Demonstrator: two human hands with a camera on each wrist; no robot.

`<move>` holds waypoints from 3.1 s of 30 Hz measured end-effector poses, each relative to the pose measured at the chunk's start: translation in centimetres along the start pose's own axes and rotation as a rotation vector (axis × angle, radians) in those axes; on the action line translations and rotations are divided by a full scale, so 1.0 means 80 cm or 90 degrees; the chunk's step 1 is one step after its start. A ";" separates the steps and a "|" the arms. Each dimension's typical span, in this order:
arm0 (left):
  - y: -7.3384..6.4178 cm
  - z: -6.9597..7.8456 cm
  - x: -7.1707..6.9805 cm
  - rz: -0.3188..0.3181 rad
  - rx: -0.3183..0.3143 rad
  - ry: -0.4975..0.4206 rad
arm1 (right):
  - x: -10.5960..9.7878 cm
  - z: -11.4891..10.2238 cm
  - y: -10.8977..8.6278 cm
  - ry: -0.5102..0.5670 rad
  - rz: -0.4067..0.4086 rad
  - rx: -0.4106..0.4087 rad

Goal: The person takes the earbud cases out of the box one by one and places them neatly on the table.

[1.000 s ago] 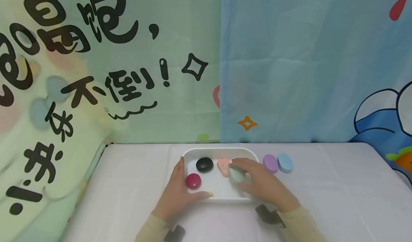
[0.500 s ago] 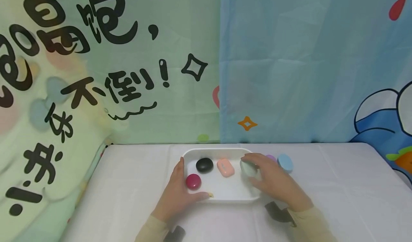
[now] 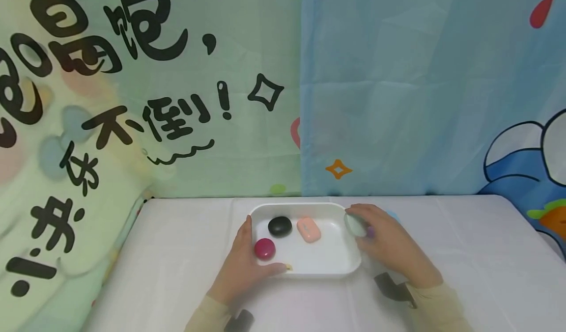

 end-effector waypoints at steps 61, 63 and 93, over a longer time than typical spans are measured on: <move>0.003 -0.004 0.001 -0.001 0.010 -0.008 | -0.040 0.153 0.017 -0.106 -0.053 0.210; 0.003 -0.003 0.001 0.000 0.013 -0.011 | -0.038 0.156 0.018 -0.106 -0.055 0.210; 0.001 -0.005 0.001 0.008 0.022 -0.025 | -0.022 0.174 0.020 -0.110 -0.090 0.221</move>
Point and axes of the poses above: each hand's wrist, its own y-axis towards the middle knuckle, its own x-axis out of the palm, z = x × y, the point moved 6 cm from there along y, towards the middle knuckle, and after that the axes turned 15 degrees about x, right-handed, at the moved point
